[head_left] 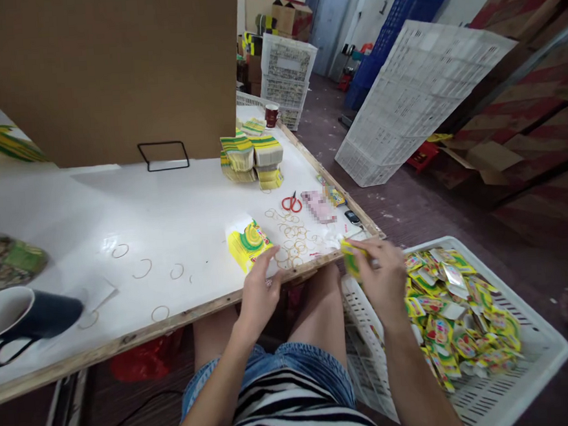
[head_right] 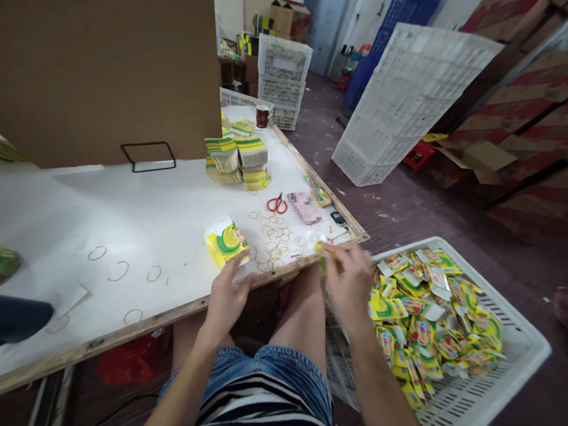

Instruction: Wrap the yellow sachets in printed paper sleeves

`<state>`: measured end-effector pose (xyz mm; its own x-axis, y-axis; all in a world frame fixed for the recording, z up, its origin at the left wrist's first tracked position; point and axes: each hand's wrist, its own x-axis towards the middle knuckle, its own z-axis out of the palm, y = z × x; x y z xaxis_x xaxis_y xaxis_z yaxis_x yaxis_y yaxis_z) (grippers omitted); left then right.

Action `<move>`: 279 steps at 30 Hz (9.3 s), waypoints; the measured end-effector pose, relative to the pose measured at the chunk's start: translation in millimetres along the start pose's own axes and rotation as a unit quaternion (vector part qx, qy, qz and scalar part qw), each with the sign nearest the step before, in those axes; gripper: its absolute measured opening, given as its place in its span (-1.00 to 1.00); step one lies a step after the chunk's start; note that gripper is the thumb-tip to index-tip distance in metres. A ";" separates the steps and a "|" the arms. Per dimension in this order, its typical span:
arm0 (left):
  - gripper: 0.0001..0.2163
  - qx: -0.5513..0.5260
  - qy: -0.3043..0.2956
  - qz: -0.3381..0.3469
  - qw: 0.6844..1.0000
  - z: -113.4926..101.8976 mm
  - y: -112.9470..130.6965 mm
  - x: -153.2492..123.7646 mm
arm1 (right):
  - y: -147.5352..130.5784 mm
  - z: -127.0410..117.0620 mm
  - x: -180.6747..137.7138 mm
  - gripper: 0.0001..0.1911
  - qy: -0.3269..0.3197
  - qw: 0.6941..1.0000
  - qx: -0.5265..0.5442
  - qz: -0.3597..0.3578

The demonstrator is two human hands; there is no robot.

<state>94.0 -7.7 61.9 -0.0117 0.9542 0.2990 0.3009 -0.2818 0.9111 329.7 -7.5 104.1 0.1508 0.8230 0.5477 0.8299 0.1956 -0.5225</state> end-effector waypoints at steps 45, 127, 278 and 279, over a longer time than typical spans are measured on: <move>-0.51 -0.373 0.004 -0.160 0.914 -11.4 0.9 2.2 | -86.9 66.8 -34.5 -0.69 -0.194 0.834 0.453 0.247; -0.55 0.209 -0.016 0.020 0.978 -9.6 -37.0 5.7 | -24.4 102.2 9.1 -0.64 -0.167 0.971 0.162 0.062; -0.54 -0.333 -0.164 -0.132 0.919 -29.7 10.4 -6.2 | -58.2 46.4 -8.1 -0.66 -0.317 0.814 0.481 0.070; -0.59 -0.332 -0.166 -0.133 0.919 -29.2 9.6 -6.9 | -57.1 44.6 -6.0 -0.72 -0.327 0.814 0.474 0.067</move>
<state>69.0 -19.9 76.9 0.3241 0.9452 0.0386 -0.3196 0.0710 0.9449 257.5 0.2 101.5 -0.3706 0.9182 0.1400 -0.0057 0.1485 -0.9889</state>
